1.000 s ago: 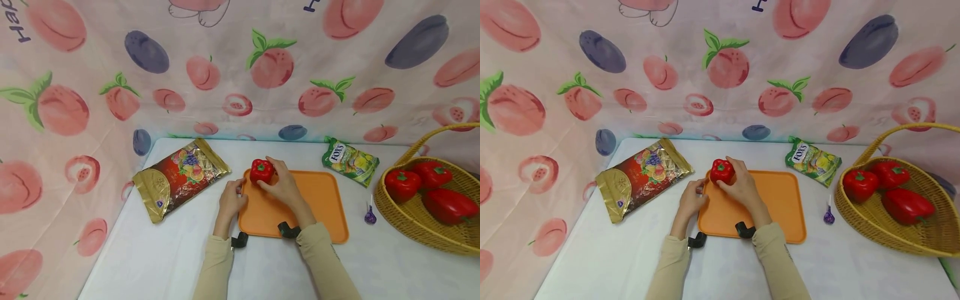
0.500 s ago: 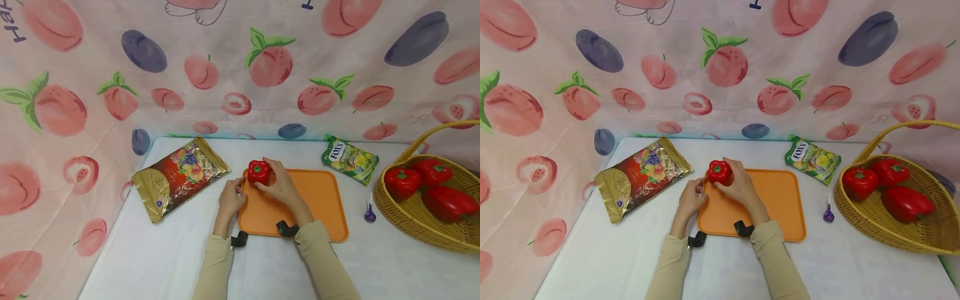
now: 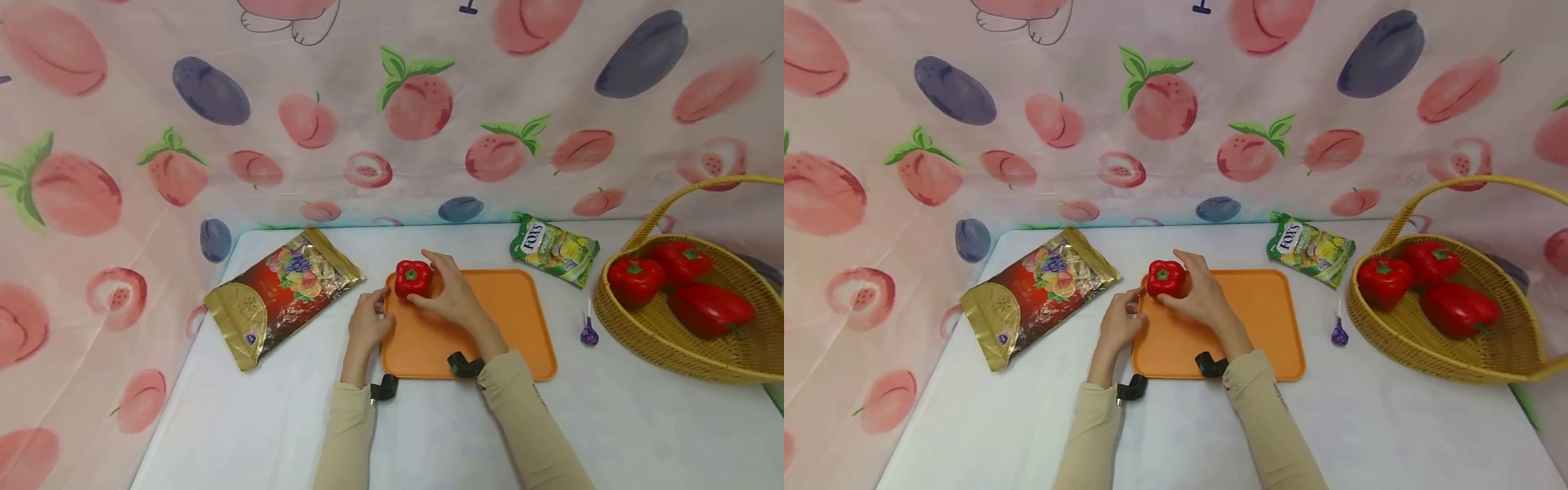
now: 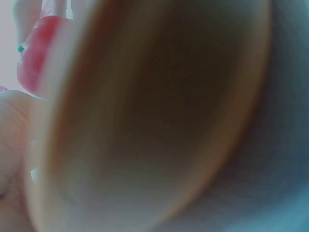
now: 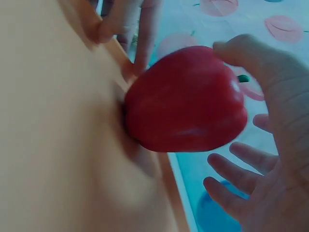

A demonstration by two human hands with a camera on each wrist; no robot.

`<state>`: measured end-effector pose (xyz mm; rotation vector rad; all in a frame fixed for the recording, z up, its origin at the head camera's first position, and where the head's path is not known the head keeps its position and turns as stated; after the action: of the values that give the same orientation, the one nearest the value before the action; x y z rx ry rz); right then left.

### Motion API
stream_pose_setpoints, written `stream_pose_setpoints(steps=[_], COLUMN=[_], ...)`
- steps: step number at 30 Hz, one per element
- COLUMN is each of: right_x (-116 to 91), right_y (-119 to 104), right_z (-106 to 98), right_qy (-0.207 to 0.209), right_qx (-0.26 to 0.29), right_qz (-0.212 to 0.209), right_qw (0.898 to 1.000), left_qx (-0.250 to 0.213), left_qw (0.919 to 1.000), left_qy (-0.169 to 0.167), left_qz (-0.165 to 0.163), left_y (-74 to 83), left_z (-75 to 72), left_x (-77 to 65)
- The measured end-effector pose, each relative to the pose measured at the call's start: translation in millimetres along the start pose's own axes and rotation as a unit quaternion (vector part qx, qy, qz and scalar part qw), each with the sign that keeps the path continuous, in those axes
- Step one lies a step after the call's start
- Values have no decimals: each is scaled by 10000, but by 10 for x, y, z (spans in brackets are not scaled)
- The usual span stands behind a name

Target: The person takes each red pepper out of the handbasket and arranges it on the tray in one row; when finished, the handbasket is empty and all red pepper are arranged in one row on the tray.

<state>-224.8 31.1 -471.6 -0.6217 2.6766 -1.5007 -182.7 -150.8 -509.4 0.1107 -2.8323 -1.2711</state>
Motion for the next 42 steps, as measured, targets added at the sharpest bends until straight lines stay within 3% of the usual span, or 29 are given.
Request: stream_pose_setpoints(steps=[8, 14, 21, 29, 35, 42], right_x=[-97, -257, -548, -1032, -1276, -1387], right_y=[-7, 37, 282, 548, 747, 911], right_z=[-315, -812, -1552, -2345, -2628, -2640], right_qy=[324, 857, 1516, 2413, 2312, 1780], right_qx=[364, 297, -91, -1074, -1511, -1716], right_qz=[-155, -384, 446, 1009, 1643, 2111], right_qw=[9987, 9951, 9874, 9592, 9470, 9457], left_qx=[-78, -122, -191, -214, -74, -86], left_qw=[9998, 9997, 9995, 9994, 9999, 9998], left_qy=[-37, -17, -93, -148, -90, -127], left_qz=[-179, -204, -243, -208, -99, -147], left_y=[-57, -69, -53, 5, 15, 22], left_z=[-31, -48, -36, -15, -18, -18], left_x=[-36, -30, -26, -26, -7, -27])
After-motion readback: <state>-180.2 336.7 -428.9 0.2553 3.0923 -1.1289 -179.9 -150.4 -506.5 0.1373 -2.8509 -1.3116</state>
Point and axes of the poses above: each hand's wrist, its own x-axis towards the middle knuckle, its own z-axis out of the palm, y = z × x, the point moved 6 cm from there along x, towards the middle knuckle, and after that the axes turned 1 degree about -y, right-handed, at the moved point
